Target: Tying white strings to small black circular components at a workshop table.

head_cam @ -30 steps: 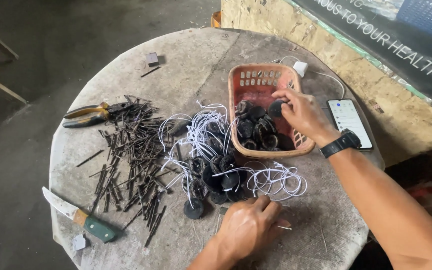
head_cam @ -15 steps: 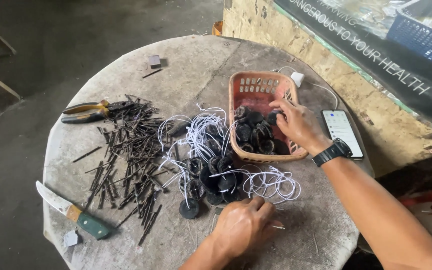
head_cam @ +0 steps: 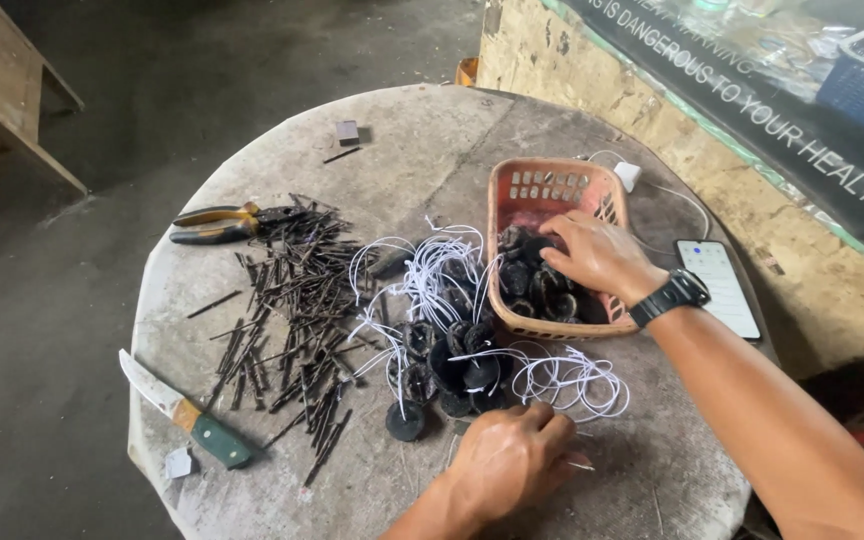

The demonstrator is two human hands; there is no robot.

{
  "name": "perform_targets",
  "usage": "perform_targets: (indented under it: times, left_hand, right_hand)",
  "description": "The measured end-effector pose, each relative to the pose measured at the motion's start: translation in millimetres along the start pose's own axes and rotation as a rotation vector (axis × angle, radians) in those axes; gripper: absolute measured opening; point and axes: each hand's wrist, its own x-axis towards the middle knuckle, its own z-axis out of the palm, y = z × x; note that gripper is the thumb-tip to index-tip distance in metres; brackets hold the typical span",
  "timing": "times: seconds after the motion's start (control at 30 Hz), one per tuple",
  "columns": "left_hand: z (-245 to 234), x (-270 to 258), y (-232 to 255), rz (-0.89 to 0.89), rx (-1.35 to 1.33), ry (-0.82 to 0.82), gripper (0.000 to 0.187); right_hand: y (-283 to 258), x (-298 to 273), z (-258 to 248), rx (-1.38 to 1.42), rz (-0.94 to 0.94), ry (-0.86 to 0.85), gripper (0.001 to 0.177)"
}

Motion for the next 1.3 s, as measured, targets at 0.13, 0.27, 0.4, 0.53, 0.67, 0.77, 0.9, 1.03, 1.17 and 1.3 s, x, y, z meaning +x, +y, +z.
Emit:
perform_targets:
  times: [0.13, 0.27, 0.4, 0.53, 0.67, 0.77, 0.9, 1.03, 1.17, 1.3]
  left_hand:
    - [-6.2, 0.3, 1.2, -0.024, -0.016, -0.028, 0.029]
    - [-9.1, 1.1, -2.0, -0.048, -0.010, -0.026, 0.030]
    - [-10.1, 1.6, -5.7, -0.055, -0.013, 0.004, 0.031]
    - [-7.8, 1.2, -5.2, -0.043, -0.032, -0.027, 0.030]
    - [-2.2, 1.2, -1.3, -0.044, -0.008, -0.092, 0.029]
    - [-1.8, 2.8, -1.0, -0.039, -0.010, -0.109, 0.029]
    - [-5.2, 2.6, -2.0, -0.047, 0.012, -0.110, 0.029]
    - [-4.4, 1.9, -6.6, -0.036, 0.029, 0.038, 0.027]
    - [-12.9, 1.5, -8.4, -0.067, -0.008, -0.015, 0.028]
    - [-10.7, 3.3, -4.5, -0.014, 0.009, 0.068, 0.038]
  right_hand:
    - [-5.3, 18.4, 17.9, -0.076, 0.043, -0.078, 0.042]
    - [-1.8, 18.6, 17.9, 0.035, 0.101, 0.061, 0.038]
    - [1.5, 4.4, 1.1, 0.312, 0.147, 0.078, 0.030]
    - [-0.3, -9.5, -16.1, 0.324, 0.053, 0.114, 0.025]
    - [-10.9, -10.2, -28.3, 0.516, 0.079, -0.027, 0.024]
    - [-9.0, 5.9, -18.8, 0.371, 0.060, 0.020, 0.022]
    - [-16.7, 26.0, -5.0, 0.131, -0.040, -0.066, 0.035]
    - [-0.9, 46.7, 21.8, -0.010, -0.110, 0.046, 0.032]
    - [-6.7, 25.8, 1.2, 0.212, -0.052, 0.105, 0.020]
    - [-11.2, -19.3, -30.0, 0.442, -0.018, 0.262, 0.017]
